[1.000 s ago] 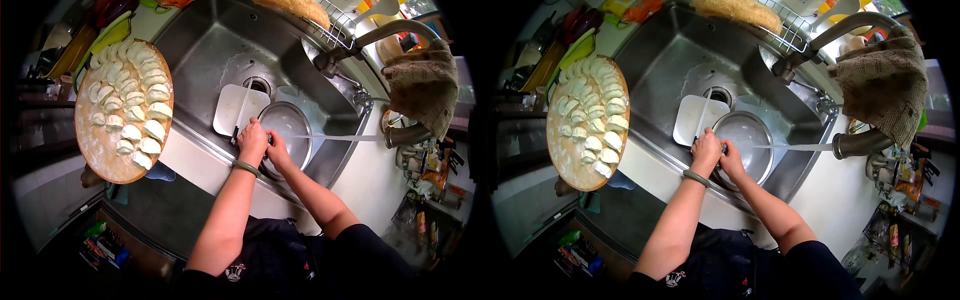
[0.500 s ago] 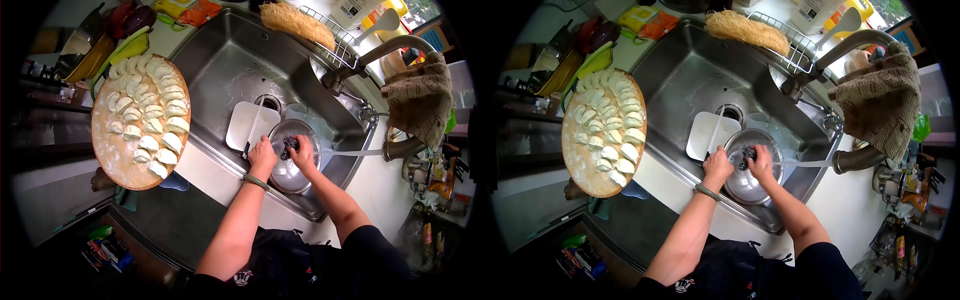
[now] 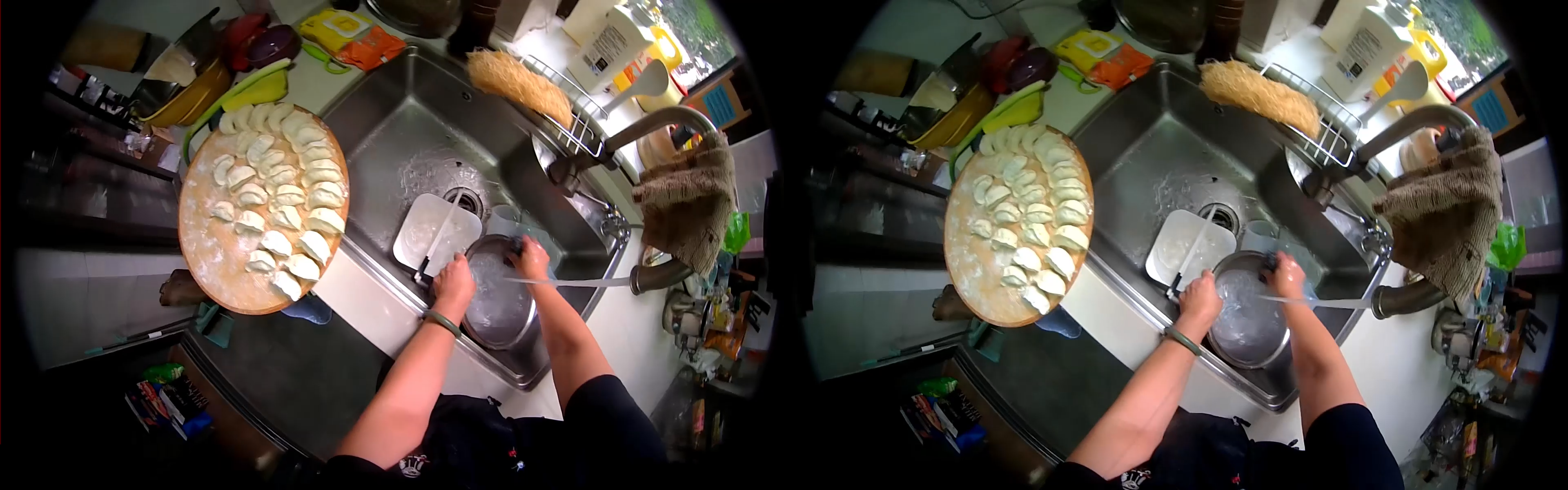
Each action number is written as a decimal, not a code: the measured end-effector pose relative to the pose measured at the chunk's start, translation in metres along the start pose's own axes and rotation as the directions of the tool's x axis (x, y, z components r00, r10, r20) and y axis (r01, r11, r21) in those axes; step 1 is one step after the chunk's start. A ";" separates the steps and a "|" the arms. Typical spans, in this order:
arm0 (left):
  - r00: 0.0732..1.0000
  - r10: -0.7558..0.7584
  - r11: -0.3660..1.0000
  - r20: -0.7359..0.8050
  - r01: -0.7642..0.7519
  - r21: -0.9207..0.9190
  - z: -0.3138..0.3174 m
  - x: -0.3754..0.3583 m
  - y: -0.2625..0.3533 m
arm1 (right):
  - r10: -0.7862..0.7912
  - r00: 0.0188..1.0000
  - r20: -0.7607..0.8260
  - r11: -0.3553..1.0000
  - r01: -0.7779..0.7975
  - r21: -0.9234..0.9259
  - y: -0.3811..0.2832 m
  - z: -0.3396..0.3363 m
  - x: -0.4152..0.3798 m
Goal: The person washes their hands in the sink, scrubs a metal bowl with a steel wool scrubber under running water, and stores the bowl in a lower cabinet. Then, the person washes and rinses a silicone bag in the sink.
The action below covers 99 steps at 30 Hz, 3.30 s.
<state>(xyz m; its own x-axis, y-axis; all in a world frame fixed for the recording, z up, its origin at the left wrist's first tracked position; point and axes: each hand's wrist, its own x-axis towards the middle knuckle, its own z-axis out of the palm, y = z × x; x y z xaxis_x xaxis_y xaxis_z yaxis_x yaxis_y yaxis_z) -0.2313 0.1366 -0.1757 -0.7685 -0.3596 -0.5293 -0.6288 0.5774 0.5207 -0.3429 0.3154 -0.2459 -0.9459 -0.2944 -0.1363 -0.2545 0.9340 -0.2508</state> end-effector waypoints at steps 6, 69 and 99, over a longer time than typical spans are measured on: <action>1.000 0.010 0.999 -0.012 -0.010 0.033 0.010 0.004 -0.002 | 0.448 0.890 0.082 0.893 -0.443 -0.075 0.020 -0.008 -0.065; 0.929 0.150 0.932 -0.338 -0.247 -0.265 0.031 -0.003 -0.014 | 0.062 0.984 0.170 0.960 -0.012 -0.278 0.018 -0.002 -0.093; 0.999 -0.040 0.996 -0.018 0.039 -0.082 -0.004 0.001 0.001 | -0.002 0.807 0.590 0.015 -0.590 0.807 -0.088 0.001 -0.086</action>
<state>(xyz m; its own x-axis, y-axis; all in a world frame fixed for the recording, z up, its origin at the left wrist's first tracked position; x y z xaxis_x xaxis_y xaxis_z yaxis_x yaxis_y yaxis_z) -0.2336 0.1341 -0.1734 -0.7444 -0.3955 -0.5380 -0.6658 0.5007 0.5532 -0.2394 0.2581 -0.2131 -0.6444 -0.3589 -0.6752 0.7169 0.0238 -0.6968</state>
